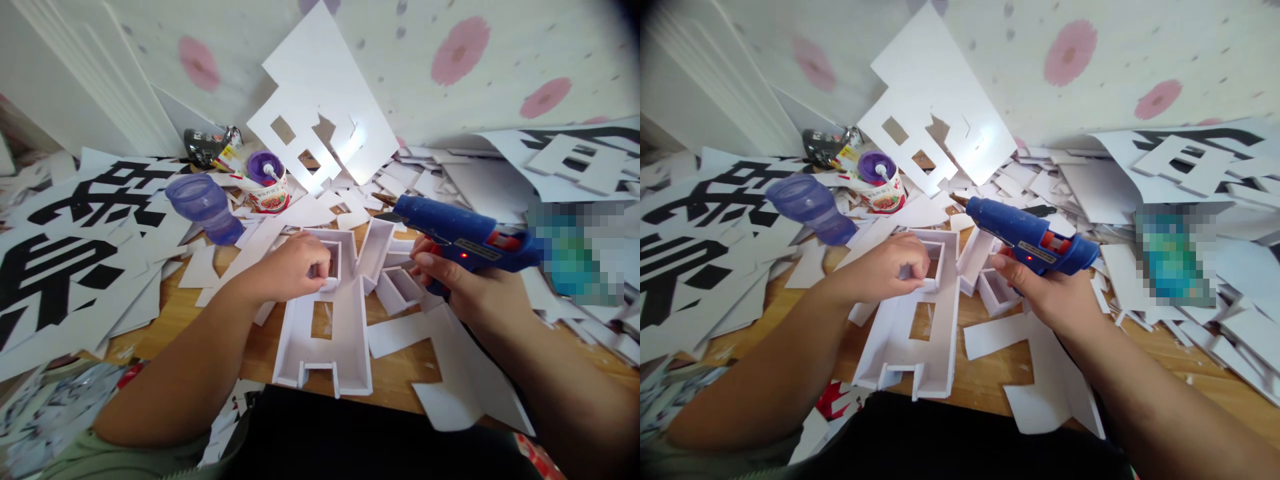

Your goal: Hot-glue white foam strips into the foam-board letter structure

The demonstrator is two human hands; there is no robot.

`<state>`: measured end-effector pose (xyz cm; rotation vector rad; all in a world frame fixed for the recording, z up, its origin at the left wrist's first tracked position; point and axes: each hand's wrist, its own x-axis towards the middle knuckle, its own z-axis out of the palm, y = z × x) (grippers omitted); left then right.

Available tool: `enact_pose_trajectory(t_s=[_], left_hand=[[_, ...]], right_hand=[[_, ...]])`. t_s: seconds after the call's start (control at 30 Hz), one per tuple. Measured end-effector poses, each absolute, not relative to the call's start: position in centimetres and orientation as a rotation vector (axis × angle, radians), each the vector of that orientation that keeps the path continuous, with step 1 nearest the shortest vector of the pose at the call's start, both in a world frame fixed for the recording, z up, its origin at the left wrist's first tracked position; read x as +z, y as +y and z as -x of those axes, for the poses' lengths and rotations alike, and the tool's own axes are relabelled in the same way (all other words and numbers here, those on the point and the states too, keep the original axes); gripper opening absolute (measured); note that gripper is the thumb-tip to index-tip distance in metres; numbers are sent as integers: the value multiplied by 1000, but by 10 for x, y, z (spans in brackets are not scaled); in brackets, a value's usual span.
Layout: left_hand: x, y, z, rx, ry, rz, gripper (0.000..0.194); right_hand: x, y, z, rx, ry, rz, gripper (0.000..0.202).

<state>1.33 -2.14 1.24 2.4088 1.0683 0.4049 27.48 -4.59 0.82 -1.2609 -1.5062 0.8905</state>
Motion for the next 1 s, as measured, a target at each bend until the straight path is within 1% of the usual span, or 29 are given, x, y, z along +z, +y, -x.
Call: enact_pose_trajectory(t_s=[0.2, 0.43, 0.53, 0.67, 0.77, 0.9, 1.0], left_hand=[[12, -22, -12, 377, 1126, -2381, 13], [13, -20, -10, 370, 1067, -2404, 14], [15, -21, -10, 356, 1080, -2397, 15], [14, -21, -9, 382, 1070, -2388, 17], [13, -21, -8, 409, 1069, -2383, 17], [12, -22, -7, 411, 1082, -2380, 17], [13, -23, -8, 401, 1076, -2382, 18]], right_hand=[[10, -45, -276, 960, -1552, 1185, 22], [25, -43, -285, 805, -2272, 1040, 13], [30, -43, -286, 727, -2447, 1030, 9], [31, -46, -284, 725, -2528, 1068, 9], [29, -49, -283, 646, -2565, 1119, 12], [28, -51, -281, 575, -2625, 1181, 4], [27, -52, -278, 522, -2644, 1226, 4]])
